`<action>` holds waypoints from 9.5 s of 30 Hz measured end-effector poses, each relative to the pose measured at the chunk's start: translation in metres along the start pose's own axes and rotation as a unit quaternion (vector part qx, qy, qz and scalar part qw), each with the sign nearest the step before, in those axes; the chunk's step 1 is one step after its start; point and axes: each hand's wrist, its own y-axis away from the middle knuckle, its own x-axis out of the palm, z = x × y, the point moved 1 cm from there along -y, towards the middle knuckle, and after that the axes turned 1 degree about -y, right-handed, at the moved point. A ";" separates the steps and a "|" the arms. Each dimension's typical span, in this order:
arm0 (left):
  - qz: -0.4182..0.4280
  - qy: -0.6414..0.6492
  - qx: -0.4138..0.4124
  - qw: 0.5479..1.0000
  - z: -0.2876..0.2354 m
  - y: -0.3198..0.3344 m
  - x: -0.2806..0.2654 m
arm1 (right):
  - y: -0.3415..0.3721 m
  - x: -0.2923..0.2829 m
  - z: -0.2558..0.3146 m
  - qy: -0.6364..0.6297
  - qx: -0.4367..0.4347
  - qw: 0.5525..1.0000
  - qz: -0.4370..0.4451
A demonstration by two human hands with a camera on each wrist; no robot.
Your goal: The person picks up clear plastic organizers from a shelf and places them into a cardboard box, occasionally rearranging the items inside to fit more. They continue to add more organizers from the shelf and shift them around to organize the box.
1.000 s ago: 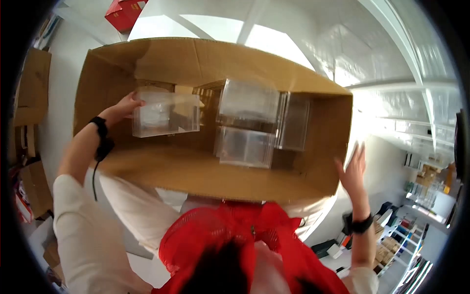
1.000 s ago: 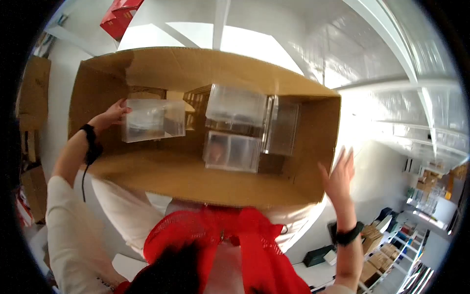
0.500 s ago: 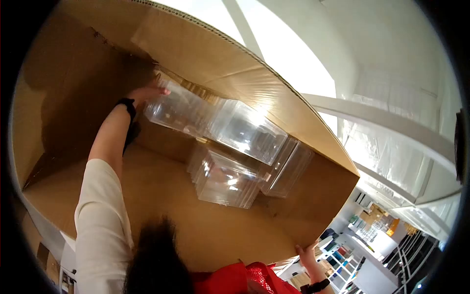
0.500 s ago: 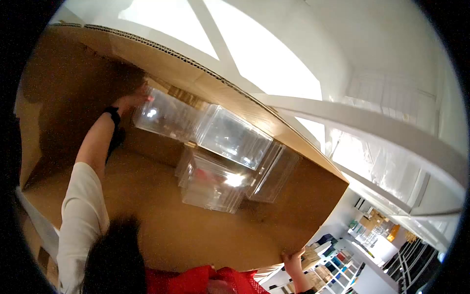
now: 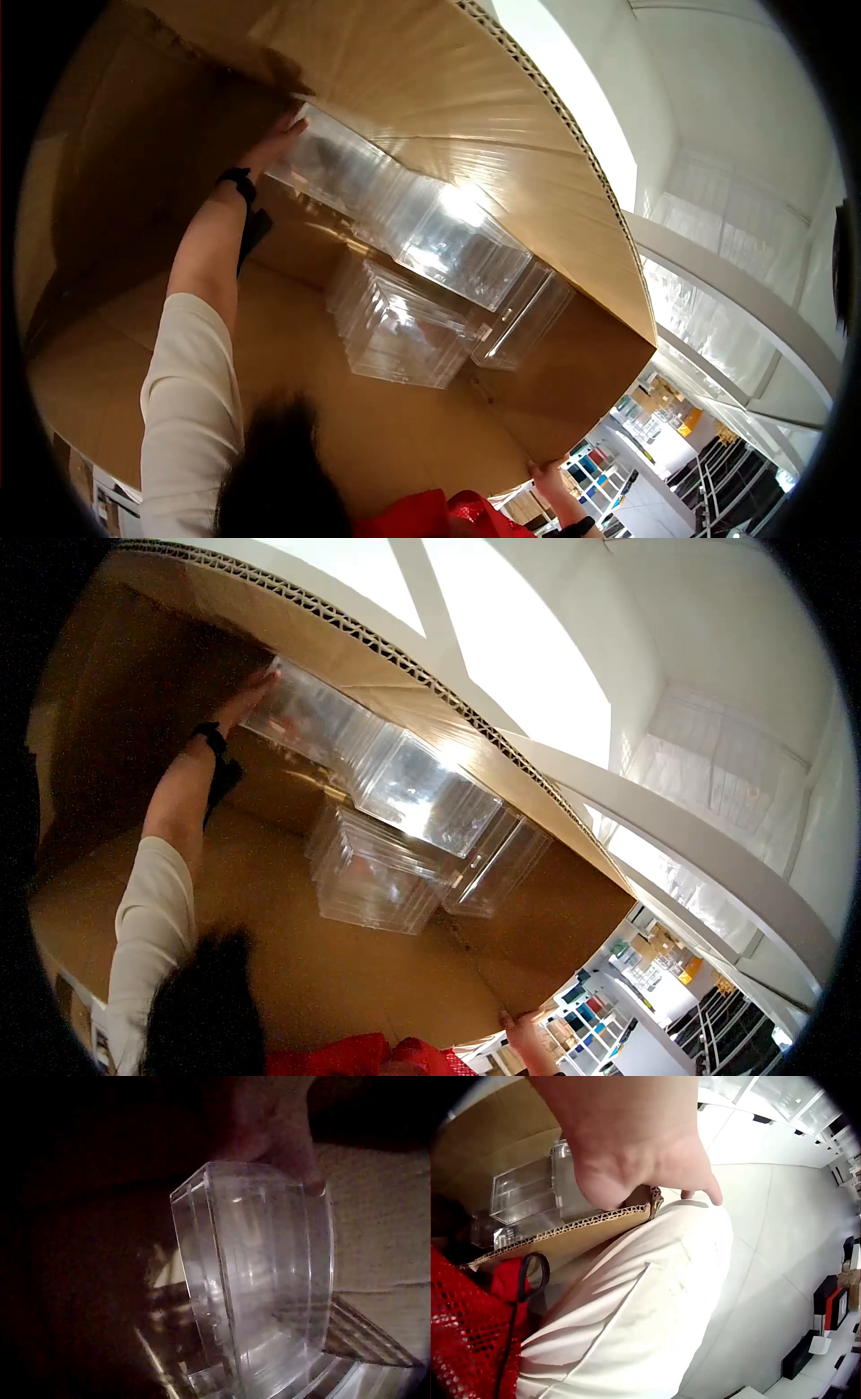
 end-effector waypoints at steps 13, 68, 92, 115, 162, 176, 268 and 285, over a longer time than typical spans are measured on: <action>-0.265 -0.148 0.025 0.952 0.060 -0.051 0.053 | -0.001 -0.002 -0.001 0.065 -0.019 0.997 -0.025; -0.255 -0.534 0.574 0.566 -0.538 0.422 0.206 | 0.015 -0.249 0.006 -0.190 -0.234 0.652 -0.696; -0.268 -0.496 0.589 0.579 -0.535 0.426 0.206 | 0.124 -0.406 -0.061 0.042 -0.235 0.447 -0.862; 0.454 -0.048 0.321 0.830 -0.334 0.558 0.213 | 0.161 -0.146 -0.003 -0.650 -0.490 0.517 -0.264; 0.131 -0.617 0.570 0.527 -0.192 0.357 0.196 | -0.037 -0.076 0.153 -0.278 -0.504 0.814 -0.082; 0.315 -0.453 0.785 0.281 -0.155 0.345 0.168 | -0.081 -0.045 0.227 0.016 -0.507 0.825 -0.249; 0.240 0.151 -0.152 0.947 0.033 0.185 0.142 | -0.185 0.057 0.254 0.246 -0.471 0.829 -0.172; 0.109 -0.252 0.065 0.959 -0.022 0.208 0.204 | -0.167 0.083 0.269 0.389 -0.307 0.860 -0.119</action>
